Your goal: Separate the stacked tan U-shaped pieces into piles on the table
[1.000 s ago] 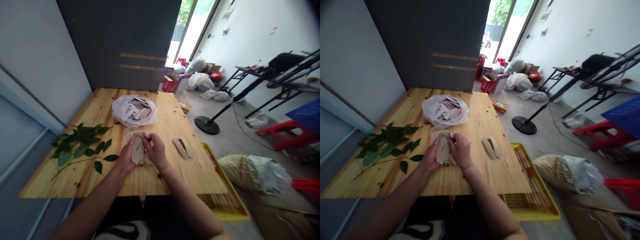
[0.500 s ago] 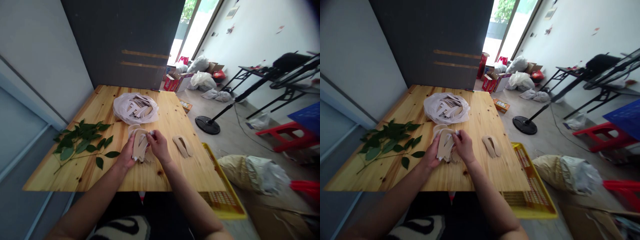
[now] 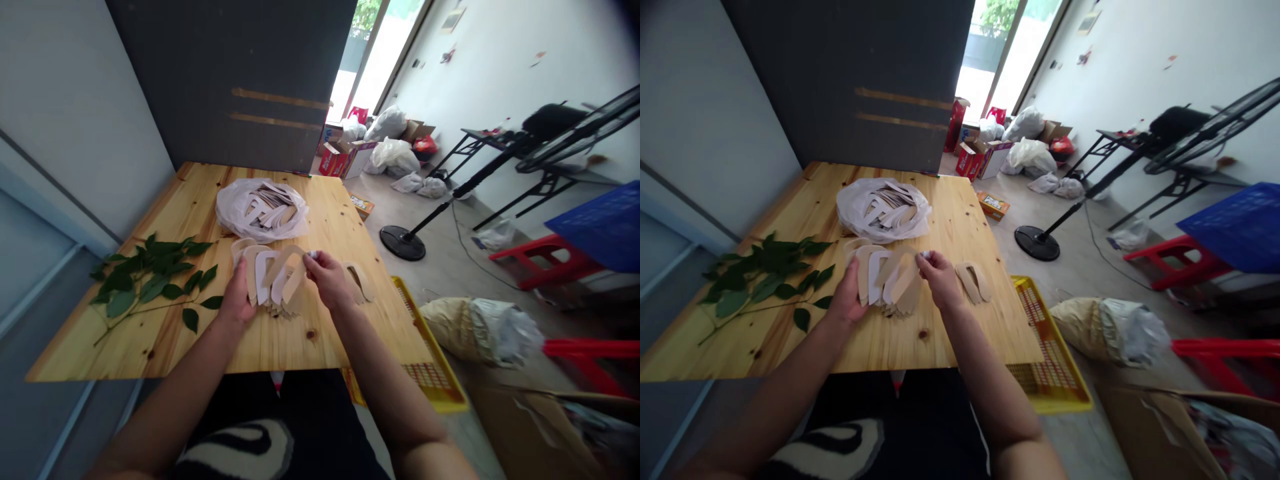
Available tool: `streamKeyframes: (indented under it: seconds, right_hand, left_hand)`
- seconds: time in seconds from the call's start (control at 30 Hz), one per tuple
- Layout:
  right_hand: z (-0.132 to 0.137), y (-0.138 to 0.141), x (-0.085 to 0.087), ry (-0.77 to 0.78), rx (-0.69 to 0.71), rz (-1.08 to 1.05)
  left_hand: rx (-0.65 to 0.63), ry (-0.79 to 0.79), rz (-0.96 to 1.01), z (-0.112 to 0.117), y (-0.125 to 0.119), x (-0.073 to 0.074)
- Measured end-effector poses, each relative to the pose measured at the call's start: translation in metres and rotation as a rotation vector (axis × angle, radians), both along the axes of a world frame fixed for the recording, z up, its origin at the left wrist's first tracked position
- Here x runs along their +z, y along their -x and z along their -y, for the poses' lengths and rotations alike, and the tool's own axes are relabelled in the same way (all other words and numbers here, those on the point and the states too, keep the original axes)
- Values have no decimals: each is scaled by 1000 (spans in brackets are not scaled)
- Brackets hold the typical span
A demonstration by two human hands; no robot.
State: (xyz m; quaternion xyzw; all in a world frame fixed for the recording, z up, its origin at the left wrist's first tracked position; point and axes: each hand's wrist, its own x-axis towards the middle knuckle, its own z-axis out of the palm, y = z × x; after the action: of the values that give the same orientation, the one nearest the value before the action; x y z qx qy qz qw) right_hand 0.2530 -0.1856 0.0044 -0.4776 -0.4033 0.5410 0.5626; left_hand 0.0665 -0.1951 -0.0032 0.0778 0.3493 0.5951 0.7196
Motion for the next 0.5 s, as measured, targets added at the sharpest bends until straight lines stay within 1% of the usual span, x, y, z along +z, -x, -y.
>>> streamKeyframes:
  seconds: [0.07,0.13,0.23,0.33,0.5]
  right_hand:
    - [2,-13,3,81,49,-52]
    - [4,-23,5,140,89,-89]
    - [7,-29,5,180,144,-92]
    - [7,-25,3,187,175,-55]
    - [6,-14,5,200,199,-43]
  left_hand:
    - [86,25,-32,-3,6,1]
    - [121,30,-47,-7,13,1]
    - [58,22,-11,-10,17,1]
    - [-2,50,33,-10,16,0]
    - [38,34,62,-9,17,1]
